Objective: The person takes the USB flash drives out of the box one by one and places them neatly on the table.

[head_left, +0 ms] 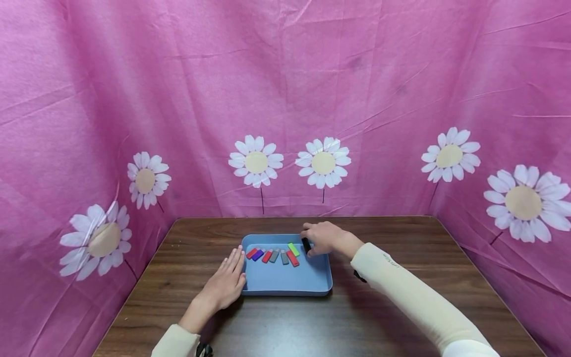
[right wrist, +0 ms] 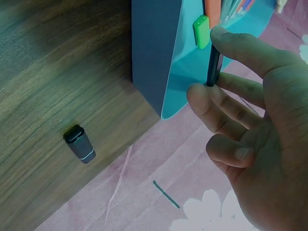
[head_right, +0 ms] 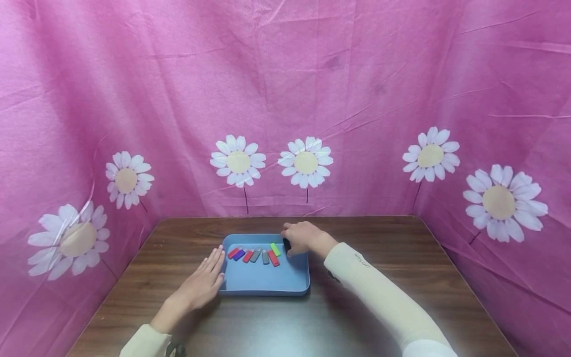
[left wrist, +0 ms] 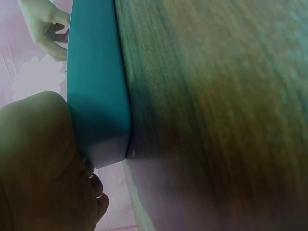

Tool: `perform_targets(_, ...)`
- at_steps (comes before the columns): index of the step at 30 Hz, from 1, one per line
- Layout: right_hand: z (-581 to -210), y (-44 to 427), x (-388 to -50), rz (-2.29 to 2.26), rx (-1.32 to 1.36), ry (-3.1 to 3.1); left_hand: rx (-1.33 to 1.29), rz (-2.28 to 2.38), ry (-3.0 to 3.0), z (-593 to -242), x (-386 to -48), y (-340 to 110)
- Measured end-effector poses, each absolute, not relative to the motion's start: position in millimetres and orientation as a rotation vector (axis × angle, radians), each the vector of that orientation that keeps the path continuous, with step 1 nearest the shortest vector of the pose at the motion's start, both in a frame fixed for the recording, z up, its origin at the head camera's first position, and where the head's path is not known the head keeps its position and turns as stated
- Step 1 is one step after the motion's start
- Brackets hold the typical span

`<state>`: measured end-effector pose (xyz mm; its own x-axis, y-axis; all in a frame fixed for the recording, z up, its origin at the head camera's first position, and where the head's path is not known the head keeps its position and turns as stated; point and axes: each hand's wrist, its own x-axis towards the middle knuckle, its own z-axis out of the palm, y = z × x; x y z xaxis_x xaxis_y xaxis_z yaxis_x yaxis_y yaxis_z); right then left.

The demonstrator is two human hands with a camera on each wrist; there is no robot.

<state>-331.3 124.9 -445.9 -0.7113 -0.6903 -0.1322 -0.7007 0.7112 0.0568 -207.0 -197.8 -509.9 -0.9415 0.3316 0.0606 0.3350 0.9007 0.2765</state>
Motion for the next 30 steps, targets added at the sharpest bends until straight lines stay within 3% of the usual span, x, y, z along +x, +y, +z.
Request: perform_targets(30, -429.0, 173.0, -333.9, -0.025, -1.132, 2.889, -0.548, -0.487, -2.98, -525.6, -212.5, -203.3)
